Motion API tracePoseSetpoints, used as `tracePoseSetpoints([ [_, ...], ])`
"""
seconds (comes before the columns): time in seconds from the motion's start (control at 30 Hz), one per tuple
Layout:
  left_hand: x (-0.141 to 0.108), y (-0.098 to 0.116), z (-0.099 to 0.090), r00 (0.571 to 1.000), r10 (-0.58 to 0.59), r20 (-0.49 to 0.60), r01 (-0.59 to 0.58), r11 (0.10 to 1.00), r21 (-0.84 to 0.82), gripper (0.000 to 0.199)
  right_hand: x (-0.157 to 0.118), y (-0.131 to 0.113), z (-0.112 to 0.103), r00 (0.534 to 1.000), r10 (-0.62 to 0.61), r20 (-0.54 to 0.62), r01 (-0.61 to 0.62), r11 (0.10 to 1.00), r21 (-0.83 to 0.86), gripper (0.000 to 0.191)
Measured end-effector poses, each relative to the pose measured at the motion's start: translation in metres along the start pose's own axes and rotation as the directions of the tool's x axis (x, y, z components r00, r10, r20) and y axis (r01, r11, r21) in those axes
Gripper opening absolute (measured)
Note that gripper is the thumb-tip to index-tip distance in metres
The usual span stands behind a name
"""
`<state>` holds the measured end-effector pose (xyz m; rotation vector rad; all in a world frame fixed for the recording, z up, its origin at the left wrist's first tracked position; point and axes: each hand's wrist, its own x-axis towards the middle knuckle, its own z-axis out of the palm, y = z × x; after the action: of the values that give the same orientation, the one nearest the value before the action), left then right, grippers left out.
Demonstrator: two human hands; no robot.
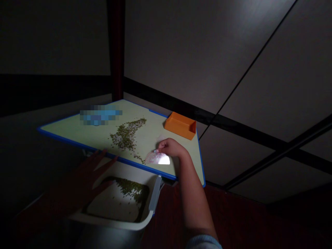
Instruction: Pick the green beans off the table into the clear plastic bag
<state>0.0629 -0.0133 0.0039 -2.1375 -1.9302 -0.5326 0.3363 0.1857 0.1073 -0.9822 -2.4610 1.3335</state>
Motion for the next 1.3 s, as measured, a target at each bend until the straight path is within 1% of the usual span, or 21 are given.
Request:
tracePoseSetpoints([
  [0.2, -0.0007, -0.0015, 0.0014, 1.0, 0.028, -0.012, -0.028, 0.999, 0.023, 0.069, 0.0013, 0.0057, -0.0016, 0.997, 0.021, 0.068, -0.023, 0.999, 0.028, 0.018],
  [0.3, -0.0006, -0.0009, 0.0005, 0.999, 0.033, -0.032, -0.033, 0.999, 0.018, 0.067, 0.0004, 0.004, -0.0018, 0.999, 0.012, 0.035, -0.013, 0.999, 0.035, 0.019],
  [0.4, -0.001, -0.0005, 0.0003, 1.0, 0.019, -0.024, -0.019, 1.0, 0.002, 0.066, -0.0003, 0.0016, -0.0016, 1.0, 0.014, -0.012, -0.014, 0.999, 0.034, 0.021],
  [0.47, -0.0015, -0.0006, 0.001, 1.0, 0.014, -0.021, -0.014, 1.0, -0.009, 0.066, -0.0001, 0.0009, -0.001, 1.0, 0.017, -0.023, -0.016, 0.999, 0.035, 0.022],
  [0.67, -0.0018, -0.001, 0.0036, 0.999, 0.016, -0.052, -0.016, 1.0, -0.001, 0.065, 0.0005, -0.0017, 0.0029, 1.0, 0.018, -0.008, -0.018, 0.999, 0.036, 0.024],
  [0.83, -0.001, -0.0018, 0.0038, 0.998, 0.025, -0.056, -0.024, 1.0, 0.013, 0.064, -0.0011, -0.0038, 0.0028, 1.0, -0.001, 0.019, 0.0, 0.999, 0.047, 0.025],
  [0.97, -0.0013, -0.0027, 0.0048, 0.997, 0.041, -0.06, -0.04, 0.999, 0.023, 0.065, -0.0017, -0.0018, 0.0, 1.0, -0.009, -0.004, 0.009, 0.999, 0.032, 0.022],
  [1.13, -0.0015, -0.0022, 0.0053, 0.997, 0.026, -0.075, -0.026, 1.0, 0.006, 0.064, -0.0018, -0.0001, -0.0019, 0.999, 0.037, -0.024, -0.037, 0.999, -0.02, 0.022],
  [1.3, -0.0023, -0.0037, 0.0079, 0.995, 0.056, -0.085, -0.055, 0.998, 0.018, 0.065, -0.001, 0.0032, -0.0029, 0.998, 0.054, -0.042, -0.056, 0.998, -0.032, 0.023],
])
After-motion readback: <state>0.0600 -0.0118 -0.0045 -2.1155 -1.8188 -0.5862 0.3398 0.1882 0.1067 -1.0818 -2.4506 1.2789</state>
